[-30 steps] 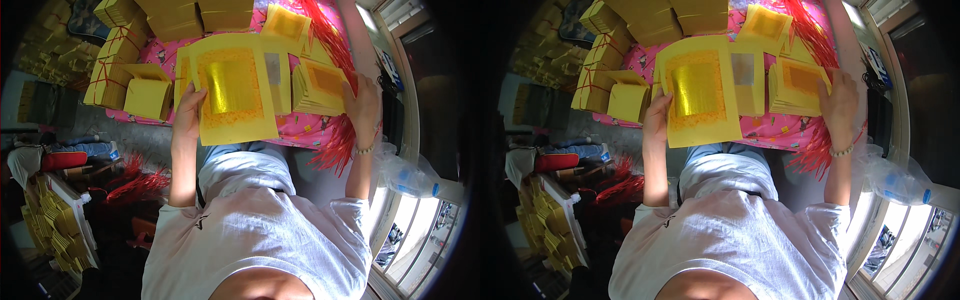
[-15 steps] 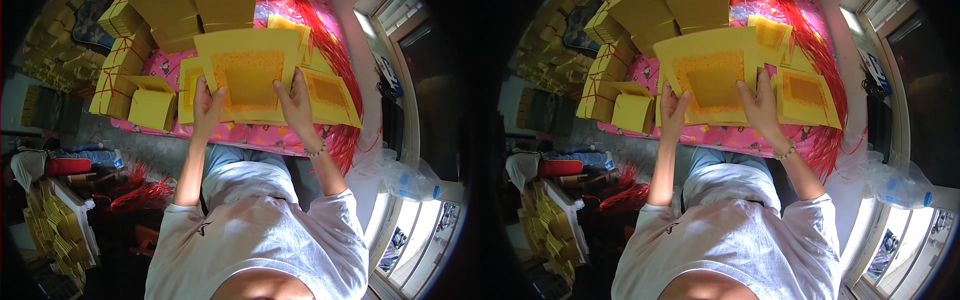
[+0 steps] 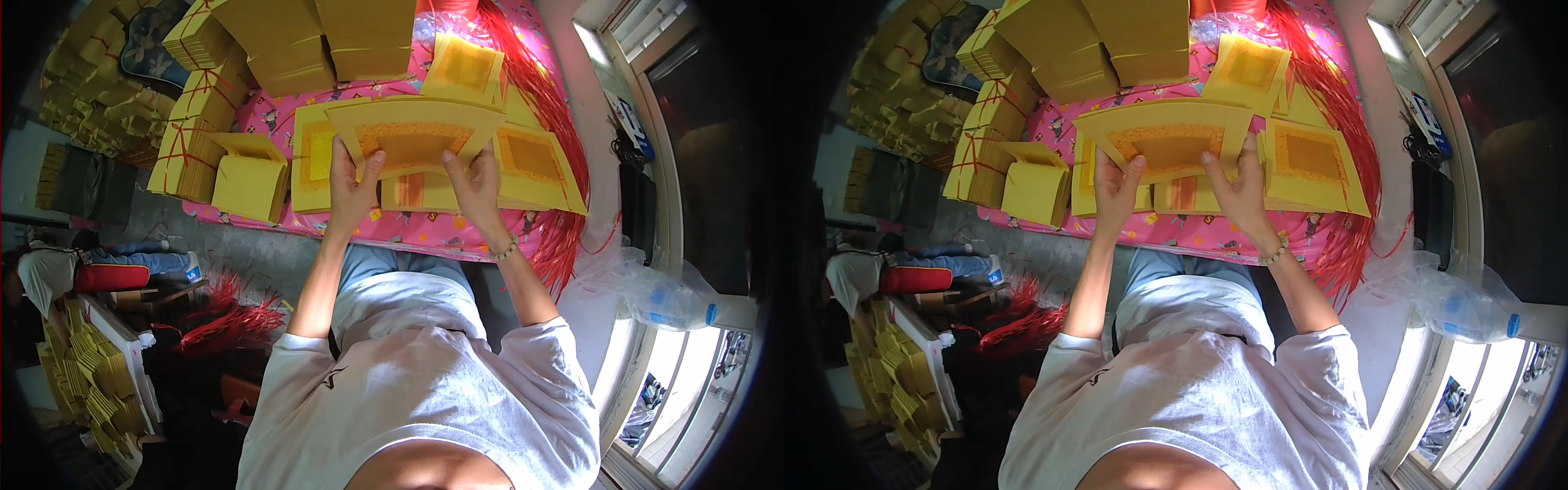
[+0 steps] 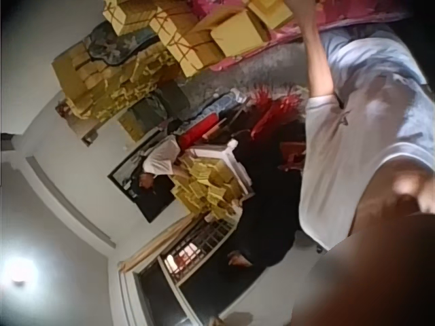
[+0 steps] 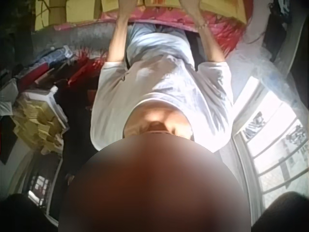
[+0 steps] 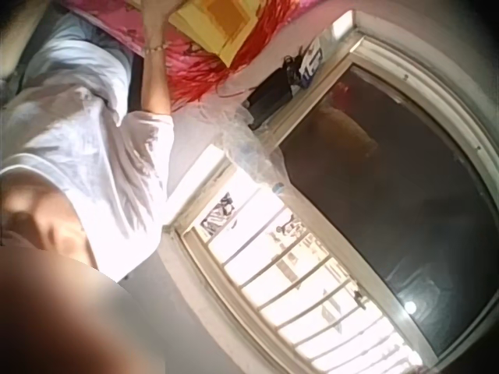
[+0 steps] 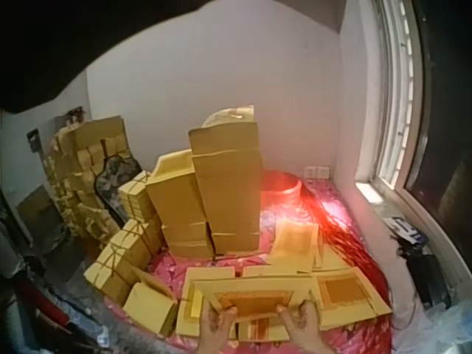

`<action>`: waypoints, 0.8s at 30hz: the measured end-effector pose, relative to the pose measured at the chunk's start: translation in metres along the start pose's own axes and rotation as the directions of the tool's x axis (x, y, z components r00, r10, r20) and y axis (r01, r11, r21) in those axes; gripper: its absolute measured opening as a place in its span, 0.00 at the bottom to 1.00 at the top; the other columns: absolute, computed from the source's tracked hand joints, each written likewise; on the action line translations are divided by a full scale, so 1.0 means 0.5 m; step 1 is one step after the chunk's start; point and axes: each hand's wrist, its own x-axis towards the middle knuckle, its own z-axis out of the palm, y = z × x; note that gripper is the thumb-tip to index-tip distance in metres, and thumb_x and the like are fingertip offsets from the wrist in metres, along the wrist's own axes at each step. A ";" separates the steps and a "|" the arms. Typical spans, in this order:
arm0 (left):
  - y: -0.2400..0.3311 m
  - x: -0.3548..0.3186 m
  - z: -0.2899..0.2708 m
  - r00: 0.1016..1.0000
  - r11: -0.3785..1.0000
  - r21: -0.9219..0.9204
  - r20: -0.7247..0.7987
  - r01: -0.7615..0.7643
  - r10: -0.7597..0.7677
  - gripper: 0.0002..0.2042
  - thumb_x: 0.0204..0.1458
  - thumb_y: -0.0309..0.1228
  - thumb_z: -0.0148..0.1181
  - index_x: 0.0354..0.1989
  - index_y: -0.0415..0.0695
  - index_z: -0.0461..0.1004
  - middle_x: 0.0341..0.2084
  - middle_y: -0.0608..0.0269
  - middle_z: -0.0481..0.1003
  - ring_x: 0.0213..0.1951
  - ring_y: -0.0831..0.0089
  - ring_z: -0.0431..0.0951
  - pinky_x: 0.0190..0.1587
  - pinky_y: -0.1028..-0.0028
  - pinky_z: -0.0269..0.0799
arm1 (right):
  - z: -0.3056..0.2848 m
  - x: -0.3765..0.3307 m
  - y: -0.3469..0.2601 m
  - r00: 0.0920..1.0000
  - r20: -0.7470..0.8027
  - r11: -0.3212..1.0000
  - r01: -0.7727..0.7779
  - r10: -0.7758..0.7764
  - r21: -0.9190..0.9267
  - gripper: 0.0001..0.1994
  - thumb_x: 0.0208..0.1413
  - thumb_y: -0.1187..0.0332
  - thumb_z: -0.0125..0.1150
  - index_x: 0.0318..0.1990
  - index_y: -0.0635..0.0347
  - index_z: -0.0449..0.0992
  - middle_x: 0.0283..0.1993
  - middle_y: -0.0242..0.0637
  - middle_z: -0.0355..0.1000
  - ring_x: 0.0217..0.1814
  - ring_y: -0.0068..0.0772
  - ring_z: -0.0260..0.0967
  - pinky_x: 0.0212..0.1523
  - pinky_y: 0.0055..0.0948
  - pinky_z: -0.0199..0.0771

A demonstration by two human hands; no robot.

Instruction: Organizing and inspecting sheets of yellow joss paper stacks on a table.

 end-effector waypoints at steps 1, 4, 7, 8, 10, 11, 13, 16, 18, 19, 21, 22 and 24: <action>-0.001 0.000 0.000 1.000 1.000 0.004 -0.015 -0.003 0.003 0.17 0.56 0.23 0.52 0.53 0.39 0.59 0.45 0.62 0.68 0.48 0.76 0.66 0.53 0.77 0.60 | 0.001 0.000 -0.002 1.000 0.001 1.000 0.001 -0.001 0.001 0.19 0.56 0.76 0.55 0.54 0.66 0.59 0.49 0.39 0.66 0.52 0.27 0.63 0.53 0.26 0.62; 0.000 0.000 0.005 1.000 1.000 0.017 -0.023 -0.007 0.007 0.17 0.56 0.22 0.53 0.53 0.39 0.59 0.46 0.62 0.67 0.49 0.76 0.66 0.53 0.77 0.60 | 0.002 -0.001 -0.007 1.000 -0.020 1.000 0.004 -0.004 -0.006 0.19 0.55 0.76 0.56 0.53 0.65 0.59 0.49 0.39 0.66 0.52 0.26 0.63 0.53 0.26 0.62; 0.008 0.003 0.012 0.999 1.000 0.007 -0.032 -0.017 0.017 0.17 0.56 0.22 0.53 0.53 0.39 0.59 0.46 0.62 0.67 0.49 0.75 0.66 0.53 0.76 0.60 | 0.002 -0.002 -0.004 0.999 -0.037 0.998 0.035 -0.036 -0.046 0.19 0.55 0.76 0.57 0.53 0.65 0.59 0.48 0.39 0.66 0.51 0.26 0.63 0.52 0.26 0.62; 0.010 0.004 0.014 0.999 1.000 -0.010 -0.049 -0.025 0.024 0.17 0.56 0.22 0.53 0.53 0.39 0.59 0.46 0.62 0.67 0.49 0.75 0.66 0.53 0.76 0.60 | -0.005 -0.005 0.009 0.998 -0.056 0.997 0.029 -0.033 -0.074 0.19 0.54 0.76 0.57 0.53 0.65 0.59 0.48 0.39 0.67 0.51 0.26 0.64 0.52 0.25 0.63; 0.000 0.003 0.005 0.999 1.000 0.016 -0.033 -0.021 0.022 0.18 0.56 0.23 0.53 0.54 0.39 0.59 0.46 0.62 0.67 0.49 0.74 0.66 0.53 0.76 0.59 | 0.000 -0.007 0.007 0.997 -0.072 0.995 0.021 -0.028 -0.096 0.19 0.54 0.76 0.57 0.53 0.66 0.60 0.48 0.39 0.67 0.50 0.26 0.64 0.51 0.25 0.64; -0.005 0.002 0.001 1.000 0.999 0.041 -0.016 -0.019 0.019 0.18 0.56 0.23 0.53 0.54 0.39 0.59 0.46 0.61 0.67 0.49 0.74 0.66 0.53 0.76 0.59 | 0.006 -0.010 0.004 0.998 -0.061 0.998 0.023 -0.027 -0.067 0.19 0.54 0.76 0.57 0.52 0.66 0.60 0.48 0.39 0.67 0.50 0.26 0.65 0.51 0.26 0.64; -0.005 0.001 0.001 1.000 0.998 0.051 -0.009 -0.021 0.021 0.18 0.56 0.23 0.53 0.54 0.39 0.59 0.47 0.61 0.67 0.50 0.74 0.66 0.54 0.76 0.59 | 0.009 -0.011 -0.003 0.998 -0.053 0.999 0.029 -0.032 -0.045 0.19 0.54 0.76 0.57 0.52 0.66 0.60 0.47 0.39 0.67 0.50 0.27 0.65 0.51 0.26 0.64; -0.006 0.002 0.007 1.000 0.998 0.055 -0.009 -0.016 0.017 0.18 0.56 0.23 0.53 0.55 0.39 0.59 0.47 0.61 0.67 0.50 0.74 0.65 0.54 0.76 0.59 | 0.007 -0.014 0.008 0.999 -0.049 1.000 0.004 -0.004 -0.006 0.19 0.54 0.76 0.57 0.52 0.67 0.60 0.48 0.40 0.67 0.49 0.27 0.66 0.51 0.27 0.65; -0.007 0.003 0.008 1.000 0.999 0.046 -0.016 -0.012 0.013 0.19 0.56 0.23 0.53 0.55 0.39 0.58 0.47 0.60 0.66 0.51 0.73 0.65 0.54 0.76 0.59 | 0.010 -0.015 0.013 0.999 -0.042 1.000 0.000 0.000 -0.007 0.20 0.54 0.76 0.57 0.53 0.68 0.59 0.48 0.41 0.67 0.49 0.28 0.66 0.51 0.27 0.65; -0.007 0.003 0.007 1.000 0.998 0.061 -0.018 -0.013 0.014 0.19 0.56 0.23 0.53 0.55 0.39 0.58 0.48 0.60 0.66 0.51 0.73 0.65 0.54 0.75 0.59 | 0.009 -0.017 0.016 0.999 -0.042 1.000 0.000 0.000 -0.007 0.20 0.54 0.76 0.57 0.53 0.68 0.59 0.48 0.41 0.67 0.49 0.28 0.66 0.51 0.27 0.65; -0.006 0.003 0.007 1.000 0.997 0.077 -0.021 -0.015 0.017 0.19 0.56 0.22 0.53 0.56 0.39 0.58 0.48 0.60 0.66 0.51 0.73 0.65 0.55 0.75 0.58 | 0.006 -0.017 0.023 0.999 -0.024 0.998 -0.035 0.034 -0.048 0.22 0.55 0.75 0.57 0.55 0.69 0.58 0.48 0.42 0.67 0.50 0.29 0.66 0.52 0.26 0.64; -0.005 0.005 0.008 1.000 0.998 0.060 -0.018 -0.012 0.013 0.20 0.56 0.22 0.53 0.56 0.39 0.57 0.48 0.60 0.66 0.51 0.73 0.65 0.55 0.75 0.59 | 0.005 -0.016 0.026 0.999 -0.024 0.998 -0.034 0.033 -0.048 0.22 0.55 0.75 0.57 0.55 0.69 0.58 0.48 0.42 0.67 0.50 0.29 0.66 0.52 0.26 0.64; -0.002 0.006 0.011 1.000 0.999 0.043 -0.015 -0.010 0.010 0.20 0.56 0.22 0.53 0.56 0.39 0.57 0.48 0.60 0.66 0.51 0.73 0.65 0.55 0.75 0.59 | 0.003 -0.013 0.031 1.000 -0.023 1.000 -0.008 0.008 -0.010 0.23 0.55 0.74 0.56 0.56 0.70 0.57 0.49 0.43 0.67 0.50 0.30 0.65 0.53 0.26 0.64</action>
